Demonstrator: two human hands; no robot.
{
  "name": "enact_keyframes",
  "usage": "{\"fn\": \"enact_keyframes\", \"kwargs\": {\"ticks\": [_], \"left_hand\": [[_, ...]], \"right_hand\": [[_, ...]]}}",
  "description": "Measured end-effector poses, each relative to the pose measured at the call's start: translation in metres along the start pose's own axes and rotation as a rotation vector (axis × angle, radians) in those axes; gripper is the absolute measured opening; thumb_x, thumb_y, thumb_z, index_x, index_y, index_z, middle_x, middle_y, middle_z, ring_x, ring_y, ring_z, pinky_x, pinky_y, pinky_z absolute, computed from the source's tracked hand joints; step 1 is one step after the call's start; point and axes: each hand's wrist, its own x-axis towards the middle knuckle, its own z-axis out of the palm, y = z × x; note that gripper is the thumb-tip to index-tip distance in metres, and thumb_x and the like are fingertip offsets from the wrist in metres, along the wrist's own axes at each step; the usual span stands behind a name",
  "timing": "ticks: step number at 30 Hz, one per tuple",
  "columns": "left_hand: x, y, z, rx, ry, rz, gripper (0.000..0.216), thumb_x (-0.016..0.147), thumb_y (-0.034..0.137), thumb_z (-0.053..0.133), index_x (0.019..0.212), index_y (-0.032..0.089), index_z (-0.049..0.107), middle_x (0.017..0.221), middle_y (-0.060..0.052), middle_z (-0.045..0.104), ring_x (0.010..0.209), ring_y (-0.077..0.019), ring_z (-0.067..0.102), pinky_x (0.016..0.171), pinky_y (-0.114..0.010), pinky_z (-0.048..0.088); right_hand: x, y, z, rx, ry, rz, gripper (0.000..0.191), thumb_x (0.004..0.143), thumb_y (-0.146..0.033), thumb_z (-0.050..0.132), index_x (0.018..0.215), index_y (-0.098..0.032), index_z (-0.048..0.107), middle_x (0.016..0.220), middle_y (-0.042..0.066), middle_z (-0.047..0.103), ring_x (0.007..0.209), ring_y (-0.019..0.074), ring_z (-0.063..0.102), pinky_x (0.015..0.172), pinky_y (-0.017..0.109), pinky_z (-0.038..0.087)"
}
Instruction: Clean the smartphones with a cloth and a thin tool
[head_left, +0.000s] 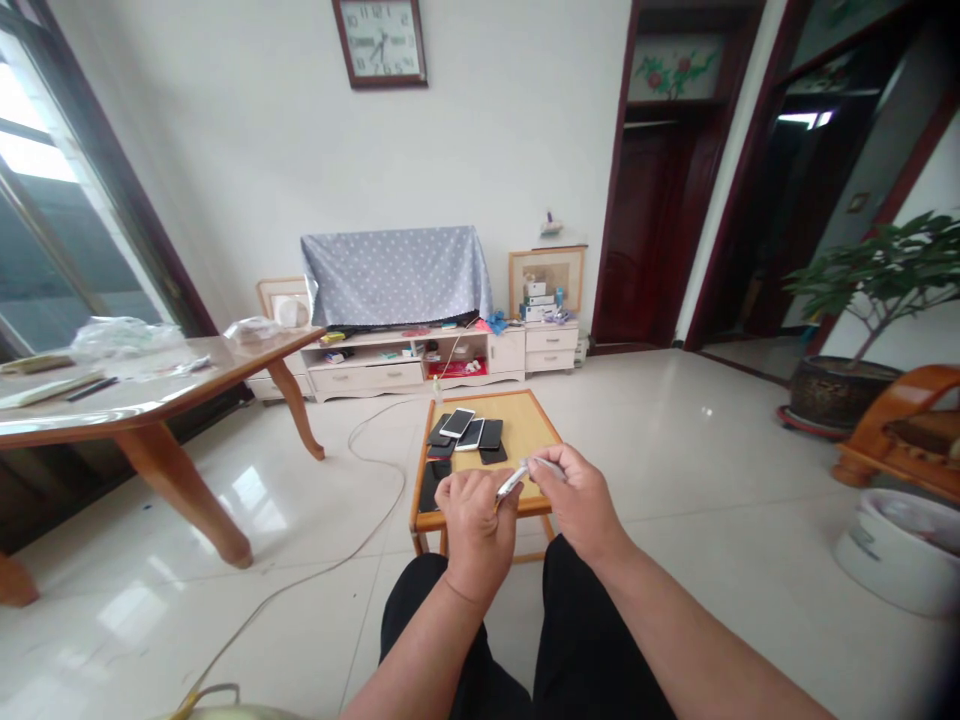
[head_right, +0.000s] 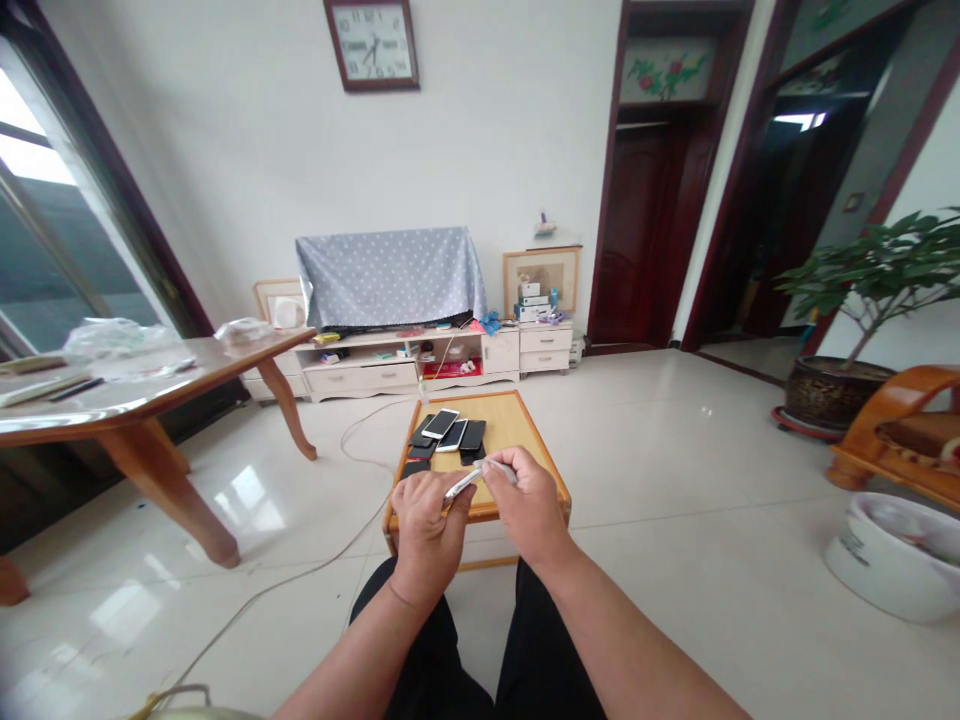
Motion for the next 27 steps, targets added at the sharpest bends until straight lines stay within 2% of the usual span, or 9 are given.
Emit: {"fn": "enact_keyframes", "kwargs": {"ticks": [3,8,15,20,22,27], "left_hand": [[-0.002,-0.002,-0.002,-0.004,0.001,0.013,0.016,0.097,0.029,0.057,0.107,0.030,0.069,0.094,-0.002,0.071,0.094,-0.0219,0.059,0.091,-0.043,0.035],[-0.004,-0.004,-0.006,0.011,0.015,0.045,0.016,0.097,0.029,0.057,0.107,0.029,0.069,0.094,-0.004,0.071,0.094,-0.0227,0.060,0.092,-0.044,0.036],[-0.007,-0.011,-0.003,0.039,-0.014,0.021,0.014,0.097,0.026,0.055,0.098,0.027,0.069,0.087,-0.002,0.069,0.090,-0.0217,0.058,0.088,-0.043,0.035],[-0.009,-0.010,-0.008,0.003,-0.017,0.041,0.015,0.096,0.027,0.057,0.105,0.028,0.068,0.092,-0.002,0.071,0.092,-0.0212,0.059,0.090,-0.043,0.035],[-0.008,-0.011,-0.008,0.008,-0.024,0.041,0.015,0.096,0.027,0.057,0.105,0.028,0.069,0.092,-0.003,0.071,0.092,-0.0220,0.059,0.090,-0.044,0.035],[-0.009,-0.014,-0.003,0.027,-0.024,0.012,0.015,0.096,0.024,0.054,0.093,0.026,0.069,0.084,-0.003,0.068,0.089,-0.0227,0.058,0.088,-0.044,0.036]], "right_hand": [[0.000,-0.001,0.002,-0.002,-0.034,-0.014,0.028,0.089,-0.048,0.064,0.092,-0.021,0.069,0.088,0.003,0.072,0.080,0.0200,0.063,0.074,0.030,0.049],[0.013,0.009,-0.003,-0.030,0.067,0.089,0.032,0.087,-0.052,0.065,0.088,-0.020,0.068,0.076,0.001,0.068,0.070,0.0189,0.059,0.066,0.030,0.047],[-0.012,-0.008,0.014,0.032,-0.137,-0.014,0.026,0.090,-0.047,0.062,0.091,-0.021,0.067,0.086,0.003,0.071,0.079,0.0206,0.063,0.073,0.030,0.050],[0.007,0.009,0.003,-0.085,0.014,0.073,0.034,0.087,-0.054,0.063,0.088,-0.020,0.068,0.079,0.003,0.071,0.073,0.0211,0.062,0.068,0.031,0.049],[0.007,0.009,0.004,-0.106,0.024,0.077,0.035,0.087,-0.055,0.063,0.087,-0.021,0.068,0.079,0.003,0.071,0.073,0.0215,0.063,0.069,0.031,0.050],[-0.017,-0.009,0.018,-0.015,-0.142,-0.021,0.029,0.091,-0.050,0.060,0.091,-0.022,0.068,0.085,0.004,0.072,0.078,0.0219,0.065,0.071,0.031,0.051]]}}
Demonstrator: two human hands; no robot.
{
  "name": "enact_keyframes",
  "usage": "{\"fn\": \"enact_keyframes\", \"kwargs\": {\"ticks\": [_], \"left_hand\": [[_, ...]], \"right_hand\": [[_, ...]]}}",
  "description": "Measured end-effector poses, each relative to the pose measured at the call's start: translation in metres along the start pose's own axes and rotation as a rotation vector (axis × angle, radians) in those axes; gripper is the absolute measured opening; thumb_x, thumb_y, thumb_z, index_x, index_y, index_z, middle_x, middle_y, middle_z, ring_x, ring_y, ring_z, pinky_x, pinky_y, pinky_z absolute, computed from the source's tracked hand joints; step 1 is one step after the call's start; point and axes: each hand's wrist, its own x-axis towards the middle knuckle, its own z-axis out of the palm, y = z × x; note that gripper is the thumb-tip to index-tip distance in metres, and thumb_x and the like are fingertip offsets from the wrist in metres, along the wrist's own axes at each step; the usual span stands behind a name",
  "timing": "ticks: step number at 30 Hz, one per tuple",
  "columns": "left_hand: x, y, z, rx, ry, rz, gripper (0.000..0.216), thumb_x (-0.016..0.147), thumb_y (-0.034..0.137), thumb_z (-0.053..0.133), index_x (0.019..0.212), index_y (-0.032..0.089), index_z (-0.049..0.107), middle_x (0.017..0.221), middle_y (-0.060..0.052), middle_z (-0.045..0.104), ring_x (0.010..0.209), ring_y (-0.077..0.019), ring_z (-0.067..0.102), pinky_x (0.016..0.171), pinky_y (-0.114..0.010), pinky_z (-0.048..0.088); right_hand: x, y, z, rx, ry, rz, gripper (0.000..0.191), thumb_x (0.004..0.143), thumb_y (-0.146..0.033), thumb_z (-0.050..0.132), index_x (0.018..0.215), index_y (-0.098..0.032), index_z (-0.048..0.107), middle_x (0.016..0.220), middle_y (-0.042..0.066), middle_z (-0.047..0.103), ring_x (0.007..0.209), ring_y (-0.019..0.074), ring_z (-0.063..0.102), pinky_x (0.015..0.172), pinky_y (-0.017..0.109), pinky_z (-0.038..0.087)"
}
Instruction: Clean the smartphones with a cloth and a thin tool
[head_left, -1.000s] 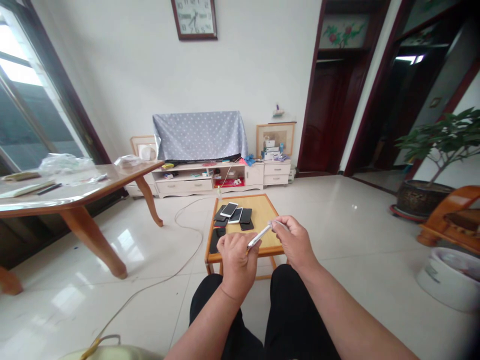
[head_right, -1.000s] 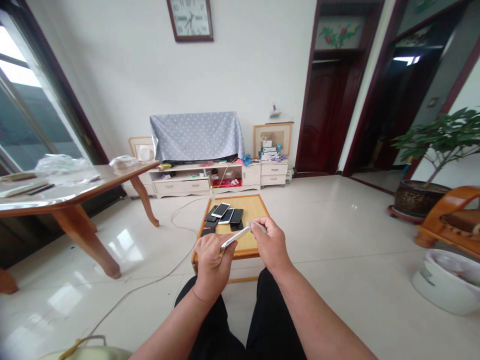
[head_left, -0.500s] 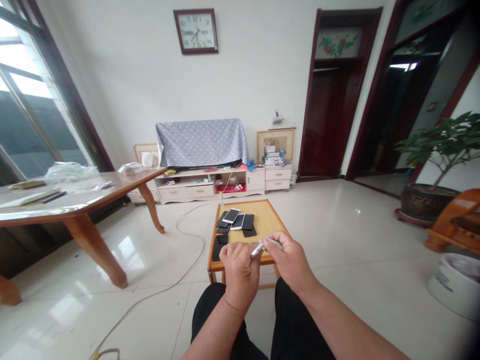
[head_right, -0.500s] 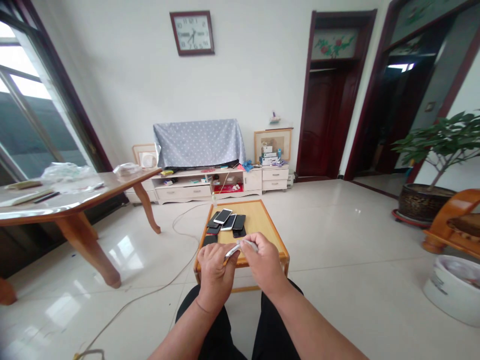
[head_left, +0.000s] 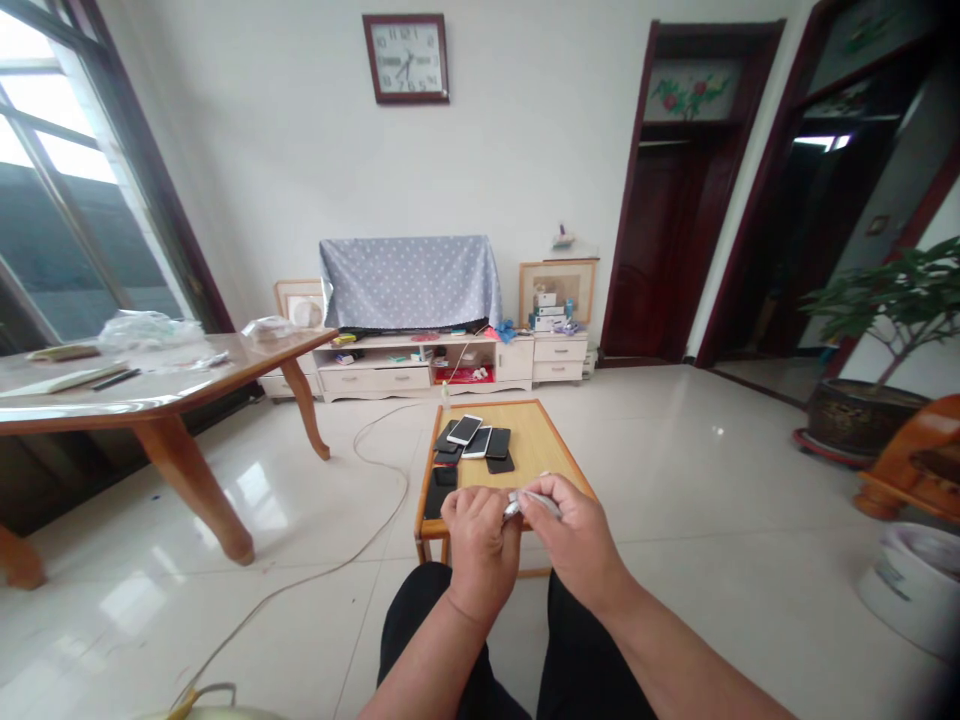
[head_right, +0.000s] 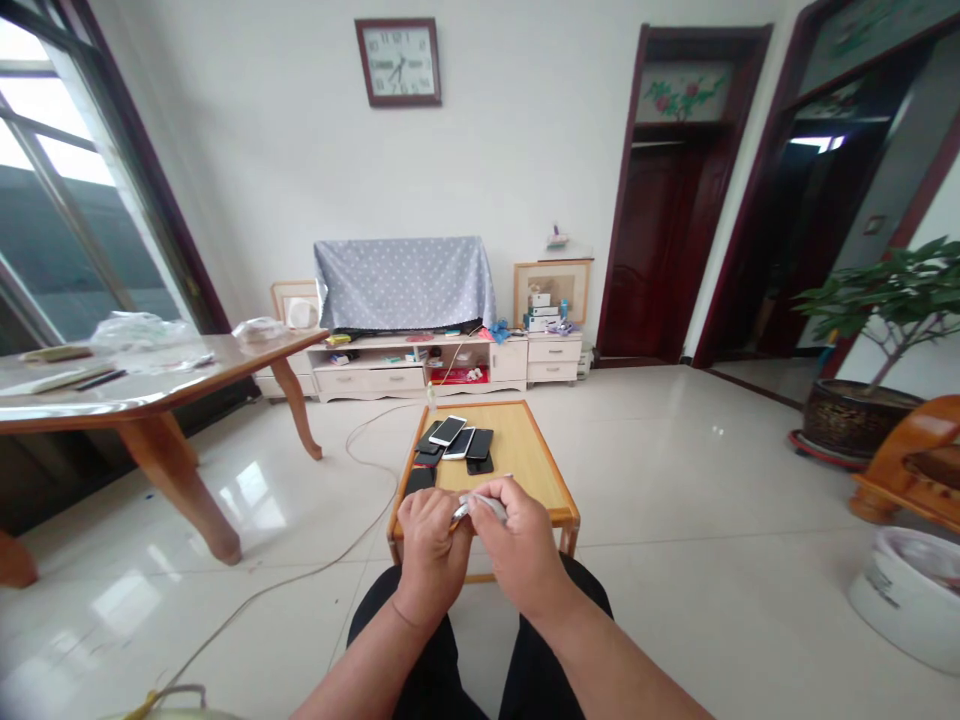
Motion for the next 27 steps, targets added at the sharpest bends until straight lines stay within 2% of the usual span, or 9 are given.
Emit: {"fn": "enact_keyframes", "kwargs": {"ticks": [2,5,8,14,20,25,27], "left_hand": [[-0.001,0.000,-0.001,-0.015,0.002,0.006,0.014,0.096,0.024,0.055,0.096,0.026,0.069,0.086,-0.003,0.069,0.090,-0.0222,0.058,0.089,-0.043,0.036],[-0.003,0.002,-0.005,-0.030,0.012,0.022,0.015,0.096,0.027,0.057,0.106,0.028,0.068,0.093,-0.003,0.070,0.093,-0.0219,0.059,0.090,-0.043,0.037],[-0.003,0.004,-0.005,-0.010,0.012,0.033,0.015,0.096,0.027,0.057,0.105,0.028,0.069,0.093,-0.004,0.070,0.093,-0.0220,0.060,0.090,-0.042,0.038],[0.000,0.007,0.000,0.007,-0.008,0.020,0.014,0.097,0.027,0.056,0.102,0.027,0.069,0.089,-0.003,0.070,0.092,-0.0221,0.060,0.089,-0.042,0.037],[0.004,0.014,-0.003,-0.035,0.019,0.047,0.015,0.096,0.026,0.057,0.105,0.028,0.069,0.092,-0.003,0.070,0.092,-0.0217,0.060,0.090,-0.042,0.037],[0.007,0.014,0.001,-0.043,0.016,0.031,0.013,0.097,0.024,0.056,0.098,0.026,0.068,0.087,-0.003,0.069,0.089,-0.0211,0.058,0.087,-0.039,0.037],[0.007,0.015,0.002,-0.054,0.024,0.035,0.013,0.096,0.024,0.056,0.099,0.026,0.069,0.089,-0.003,0.069,0.091,-0.0212,0.059,0.087,-0.039,0.037]], "right_hand": [[0.002,0.003,-0.002,0.001,0.013,0.007,0.030,0.091,-0.050,0.060,0.091,-0.022,0.068,0.084,0.004,0.072,0.077,0.0219,0.064,0.071,0.031,0.051],[0.018,0.022,-0.014,-0.077,0.131,0.072,0.032,0.088,-0.053,0.063,0.090,-0.021,0.069,0.081,0.003,0.072,0.077,0.0221,0.063,0.073,0.032,0.050],[0.025,0.034,-0.021,-0.114,0.191,0.109,0.035,0.086,-0.055,0.064,0.089,-0.021,0.069,0.078,0.003,0.071,0.075,0.0222,0.063,0.072,0.033,0.049],[0.007,0.013,-0.012,-0.043,0.020,0.011,0.031,0.092,-0.051,0.059,0.093,-0.022,0.069,0.090,0.005,0.074,0.081,0.0226,0.066,0.074,0.032,0.051],[0.019,0.019,-0.025,-0.109,0.165,0.073,0.030,0.089,-0.050,0.062,0.090,-0.020,0.068,0.084,0.003,0.072,0.081,0.0223,0.064,0.077,0.032,0.050],[0.007,0.001,-0.018,-0.024,0.041,0.001,0.028,0.092,-0.047,0.060,0.092,-0.020,0.068,0.086,0.004,0.073,0.081,0.0212,0.065,0.075,0.030,0.050],[0.007,0.001,-0.018,-0.001,0.035,-0.017,0.028,0.092,-0.047,0.059,0.093,-0.020,0.068,0.087,0.004,0.073,0.081,0.0210,0.065,0.075,0.029,0.050]]}}
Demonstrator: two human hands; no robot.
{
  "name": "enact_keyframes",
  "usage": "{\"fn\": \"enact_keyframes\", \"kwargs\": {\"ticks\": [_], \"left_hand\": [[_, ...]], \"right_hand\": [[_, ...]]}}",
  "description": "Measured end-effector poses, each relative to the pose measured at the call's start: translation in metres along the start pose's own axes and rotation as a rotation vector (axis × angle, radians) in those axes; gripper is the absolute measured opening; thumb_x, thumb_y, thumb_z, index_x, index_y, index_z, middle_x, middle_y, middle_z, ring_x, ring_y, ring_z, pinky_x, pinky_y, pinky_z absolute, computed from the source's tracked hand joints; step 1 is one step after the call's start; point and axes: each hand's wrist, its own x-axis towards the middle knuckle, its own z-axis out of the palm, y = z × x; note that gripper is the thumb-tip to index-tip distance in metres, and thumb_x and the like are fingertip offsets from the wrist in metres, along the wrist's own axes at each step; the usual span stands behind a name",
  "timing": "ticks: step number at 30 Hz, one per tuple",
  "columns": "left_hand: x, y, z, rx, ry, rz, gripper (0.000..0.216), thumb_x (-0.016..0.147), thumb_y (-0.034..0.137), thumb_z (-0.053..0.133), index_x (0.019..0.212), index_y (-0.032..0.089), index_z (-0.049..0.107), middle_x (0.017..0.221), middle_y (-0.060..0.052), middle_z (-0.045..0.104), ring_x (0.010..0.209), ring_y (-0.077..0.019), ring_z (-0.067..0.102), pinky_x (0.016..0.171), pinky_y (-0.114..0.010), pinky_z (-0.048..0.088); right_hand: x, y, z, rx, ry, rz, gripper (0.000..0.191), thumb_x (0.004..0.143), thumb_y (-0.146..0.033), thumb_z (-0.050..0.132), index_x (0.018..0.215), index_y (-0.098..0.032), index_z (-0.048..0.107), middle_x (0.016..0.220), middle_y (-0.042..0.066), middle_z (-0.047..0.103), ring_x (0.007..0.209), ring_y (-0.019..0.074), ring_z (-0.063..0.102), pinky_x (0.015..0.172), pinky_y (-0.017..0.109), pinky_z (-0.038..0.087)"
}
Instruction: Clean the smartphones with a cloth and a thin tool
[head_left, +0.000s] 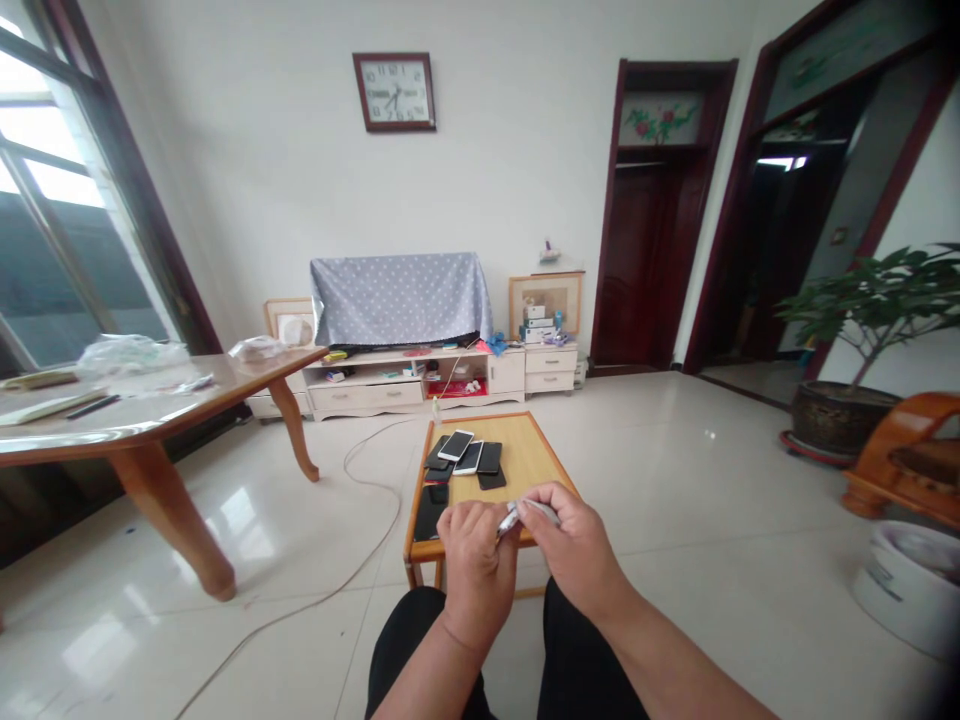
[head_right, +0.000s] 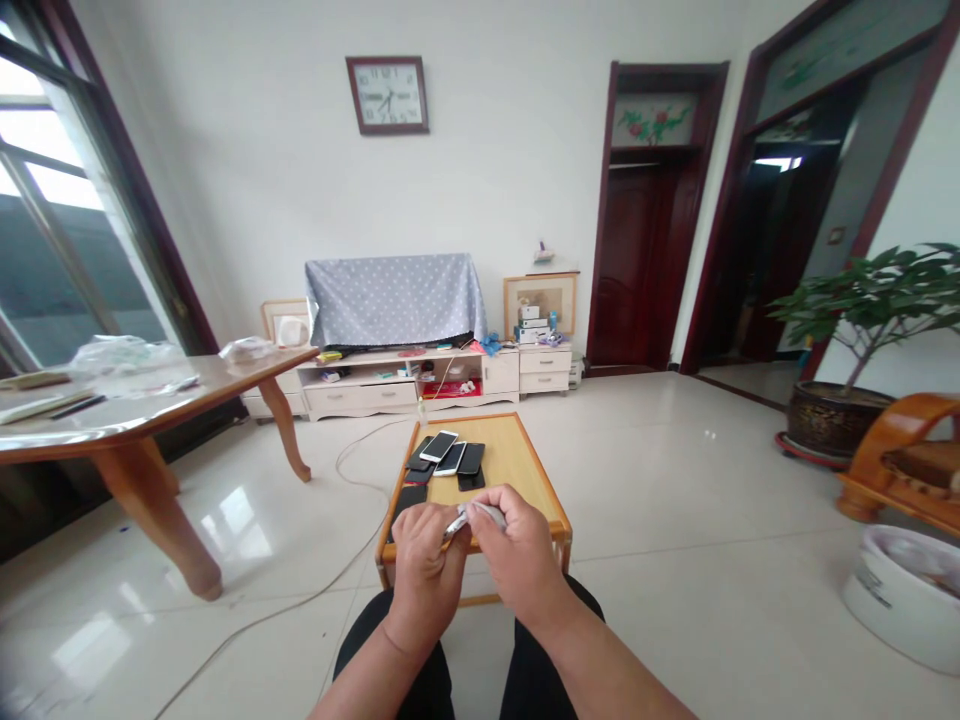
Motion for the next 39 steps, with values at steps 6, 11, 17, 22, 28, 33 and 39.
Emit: {"fn": "enact_keyframes", "kwargs": {"ticks": [6,11,17,22,28,33,39], "left_hand": [[-0.001,0.004,0.000,-0.027,0.020,0.005,0.014,0.096,0.025,0.058,0.103,0.028,0.069,0.091,-0.002,0.070,0.091,-0.0208,0.060,0.088,-0.039,0.037],[-0.001,0.006,0.003,-0.008,0.006,-0.026,0.012,0.096,0.026,0.057,0.095,0.026,0.069,0.085,-0.002,0.069,0.087,-0.0213,0.059,0.084,-0.038,0.037],[-0.001,0.011,-0.001,-0.006,0.010,-0.014,0.014,0.097,0.027,0.057,0.102,0.027,0.069,0.089,-0.002,0.071,0.089,-0.0216,0.060,0.086,-0.038,0.037],[-0.001,0.011,0.002,-0.018,-0.002,-0.022,0.013,0.097,0.028,0.055,0.097,0.026,0.069,0.086,-0.002,0.069,0.087,-0.0213,0.060,0.085,-0.038,0.037],[0.002,0.011,0.000,-0.012,0.011,-0.023,0.015,0.097,0.028,0.056,0.103,0.027,0.069,0.089,-0.003,0.070,0.090,-0.0221,0.060,0.086,-0.038,0.038],[-0.002,0.005,0.003,-0.004,-0.030,-0.035,0.013,0.097,0.028,0.056,0.099,0.027,0.069,0.089,-0.003,0.070,0.090,-0.0218,0.060,0.085,-0.038,0.037],[-0.003,0.006,0.002,0.003,-0.032,-0.027,0.014,0.097,0.029,0.056,0.102,0.028,0.070,0.090,-0.003,0.071,0.090,-0.0219,0.061,0.085,-0.038,0.037]], "right_hand": [[0.011,0.020,-0.011,-0.106,0.161,0.095,0.030,0.090,-0.050,0.061,0.088,-0.020,0.067,0.078,0.002,0.069,0.074,0.0209,0.062,0.072,0.030,0.049],[-0.005,0.002,0.000,0.025,0.008,-0.003,0.028,0.093,-0.047,0.057,0.093,-0.021,0.067,0.084,0.003,0.071,0.076,0.0201,0.064,0.069,0.028,0.050],[0.002,0.009,-0.008,-0.063,0.150,0.052,0.029,0.090,-0.047,0.060,0.087,-0.019,0.068,0.078,0.003,0.070,0.074,0.0210,0.062,0.070,0.030,0.049],[-0.005,0.002,-0.005,0.003,0.033,-0.021,0.027,0.094,-0.045,0.057,0.091,-0.020,0.067,0.084,0.003,0.071,0.078,0.0204,0.064,0.072,0.028,0.049],[0.009,0.017,-0.012,-0.080,0.168,0.060,0.027,0.091,-0.047,0.060,0.087,-0.020,0.065,0.077,0.002,0.068,0.073,0.0207,0.061,0.068,0.029,0.047],[-0.005,0.009,0.000,0.010,0.047,0.002,0.027,0.094,-0.046,0.057,0.092,-0.021,0.065,0.083,0.002,0.070,0.076,0.0201,0.063,0.070,0.028,0.049],[-0.003,0.014,-0.003,-0.037,0.131,0.051,0.032,0.091,-0.050,0.060,0.087,-0.020,0.066,0.077,0.002,0.069,0.074,0.0204,0.062,0.071,0.029,0.048]]}}
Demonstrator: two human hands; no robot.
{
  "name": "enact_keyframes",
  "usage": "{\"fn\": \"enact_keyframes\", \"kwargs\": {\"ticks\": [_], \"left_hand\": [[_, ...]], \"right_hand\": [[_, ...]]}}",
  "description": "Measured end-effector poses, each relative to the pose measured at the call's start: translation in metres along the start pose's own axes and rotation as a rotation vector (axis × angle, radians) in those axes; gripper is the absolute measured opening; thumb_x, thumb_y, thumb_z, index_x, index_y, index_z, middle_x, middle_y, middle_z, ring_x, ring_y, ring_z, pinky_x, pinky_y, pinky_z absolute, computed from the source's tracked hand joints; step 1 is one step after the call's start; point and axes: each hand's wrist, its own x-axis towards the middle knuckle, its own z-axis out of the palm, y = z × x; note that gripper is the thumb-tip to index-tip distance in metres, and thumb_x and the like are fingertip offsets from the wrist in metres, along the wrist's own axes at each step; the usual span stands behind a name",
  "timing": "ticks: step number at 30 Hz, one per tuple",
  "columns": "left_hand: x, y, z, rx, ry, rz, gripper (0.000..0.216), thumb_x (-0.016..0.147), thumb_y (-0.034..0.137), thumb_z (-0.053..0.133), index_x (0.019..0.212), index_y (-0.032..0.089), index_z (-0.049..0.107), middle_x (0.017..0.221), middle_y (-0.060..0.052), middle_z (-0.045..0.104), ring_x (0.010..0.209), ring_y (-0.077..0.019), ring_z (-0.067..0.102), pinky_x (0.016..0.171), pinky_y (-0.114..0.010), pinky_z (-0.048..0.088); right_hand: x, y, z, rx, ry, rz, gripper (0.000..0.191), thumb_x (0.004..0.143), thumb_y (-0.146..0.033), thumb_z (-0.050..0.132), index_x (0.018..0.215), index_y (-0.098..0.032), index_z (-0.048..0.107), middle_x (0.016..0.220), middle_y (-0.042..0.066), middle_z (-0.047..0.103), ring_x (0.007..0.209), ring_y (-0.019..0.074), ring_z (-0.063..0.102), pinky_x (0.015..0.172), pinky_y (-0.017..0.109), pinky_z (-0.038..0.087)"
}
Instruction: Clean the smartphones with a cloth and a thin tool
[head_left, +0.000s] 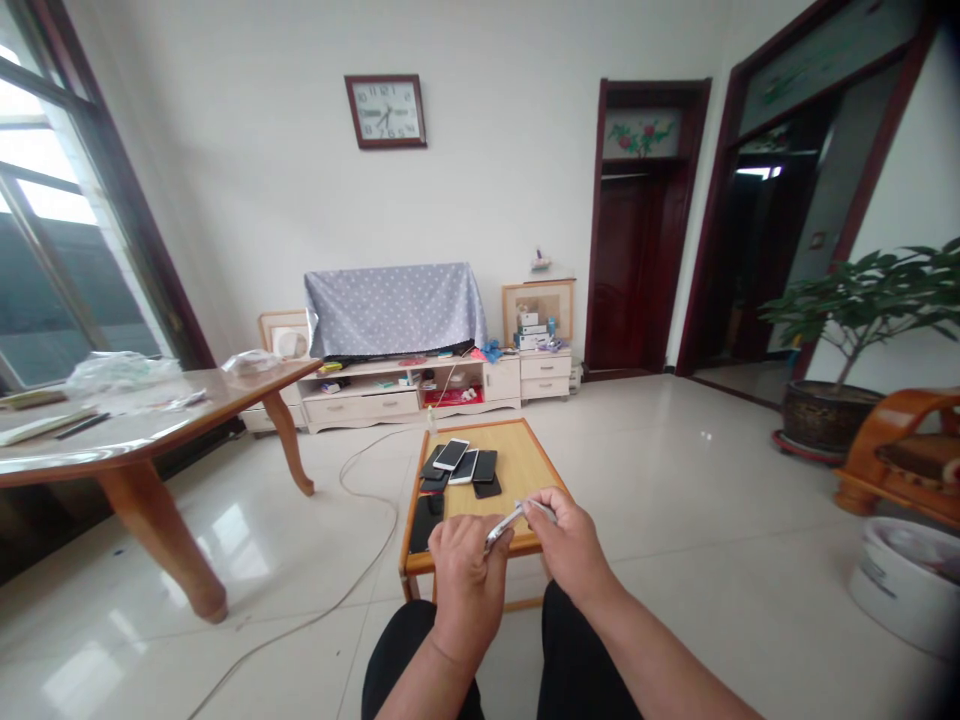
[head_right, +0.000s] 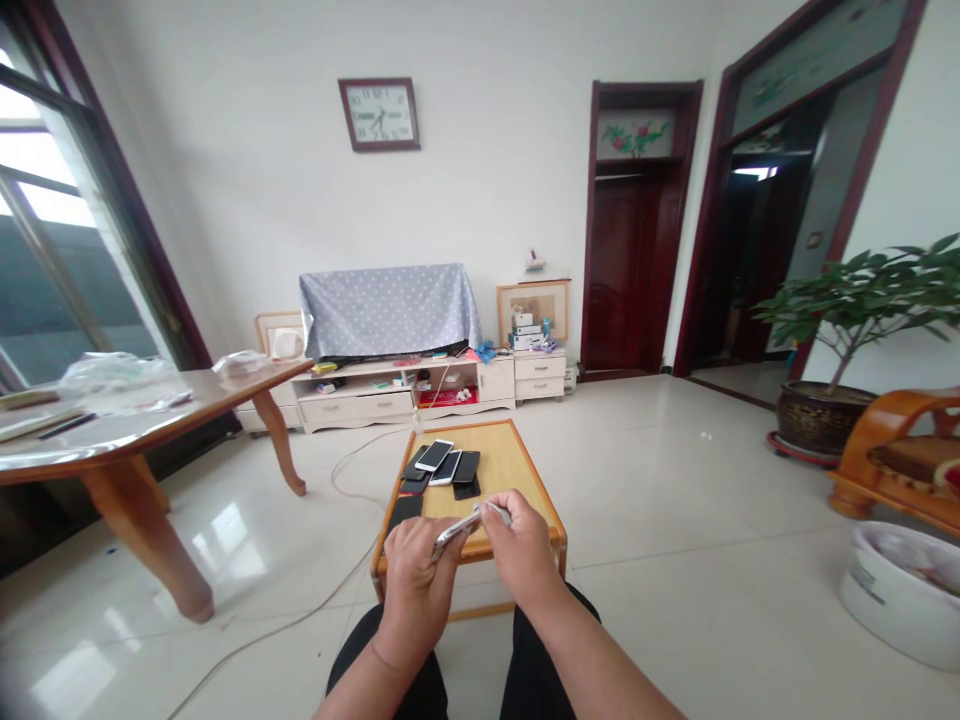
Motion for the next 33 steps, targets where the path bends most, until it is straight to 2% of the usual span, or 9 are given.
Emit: {"fn": "enact_keyframes", "kwargs": {"ticks": [6,11,16,21,26,31,33], "left_hand": [[-0.001,0.000,0.000,-0.020,-0.007,-0.009,0.015,0.098,0.029,0.056,0.101,0.028,0.070,0.092,-0.003,0.071,0.092,-0.0215,0.061,0.087,-0.039,0.037],[-0.001,0.000,0.001,-0.010,-0.006,-0.016,0.014,0.097,0.030,0.057,0.102,0.027,0.070,0.089,-0.003,0.070,0.091,-0.0217,0.060,0.087,-0.039,0.036],[-0.002,-0.002,0.003,0.010,-0.032,-0.026,0.014,0.097,0.029,0.055,0.094,0.025,0.069,0.085,-0.002,0.068,0.088,-0.0211,0.060,0.084,-0.037,0.036],[-0.003,-0.002,0.004,0.007,-0.022,-0.021,0.013,0.097,0.029,0.056,0.101,0.028,0.069,0.089,-0.002,0.069,0.091,-0.0215,0.060,0.086,-0.038,0.035],[-0.005,-0.003,0.006,-0.009,-0.043,-0.023,0.012,0.098,0.028,0.056,0.098,0.026,0.068,0.088,-0.002,0.069,0.090,-0.0209,0.059,0.087,-0.038,0.034],[-0.006,-0.003,0.005,-0.004,-0.033,-0.014,0.014,0.098,0.028,0.055,0.102,0.028,0.069,0.091,-0.002,0.070,0.092,-0.0217,0.060,0.087,-0.038,0.035],[-0.005,-0.004,0.006,-0.005,-0.037,-0.024,0.012,0.097,0.028,0.056,0.099,0.028,0.068,0.088,-0.001,0.069,0.090,-0.0213,0.059,0.086,-0.038,0.034]], "right_hand": [[0.002,-0.001,-0.001,0.042,-0.082,-0.046,0.031,0.093,-0.049,0.057,0.091,-0.020,0.067,0.086,0.004,0.071,0.080,0.0208,0.063,0.074,0.029,0.048],[0.001,0.000,-0.001,-0.016,0.001,0.014,0.032,0.090,-0.050,0.061,0.088,-0.019,0.067,0.079,0.003,0.070,0.075,0.0213,0.062,0.070,0.030,0.048],[-0.006,-0.004,0.002,0.072,-0.130,-0.046,0.030,0.094,-0.049,0.057,0.093,-0.020,0.066,0.085,0.004,0.071,0.079,0.0206,0.064,0.073,0.029,0.050],[0.000,0.007,-0.001,-0.040,0.016,0.017,0.034,0.089,-0.053,0.061,0.087,-0.019,0.066,0.078,0.003,0.069,0.075,0.0214,0.062,0.073,0.031,0.049],[-0.005,0.002,-0.001,0.056,-0.108,-0.038,0.030,0.094,-0.049,0.057,0.093,-0.020,0.066,0.086,0.004,0.072,0.079,0.0211,0.064,0.074,0.031,0.050],[-0.006,0.001,-0.001,-0.017,-0.006,0.000,0.032,0.090,-0.051,0.061,0.086,-0.020,0.066,0.080,0.004,0.071,0.077,0.0223,0.063,0.075,0.033,0.050],[-0.008,-0.002,0.000,-0.003,-0.037,-0.005,0.031,0.091,-0.050,0.060,0.087,-0.020,0.066,0.080,0.004,0.071,0.075,0.0216,0.063,0.073,0.032,0.050]]}}
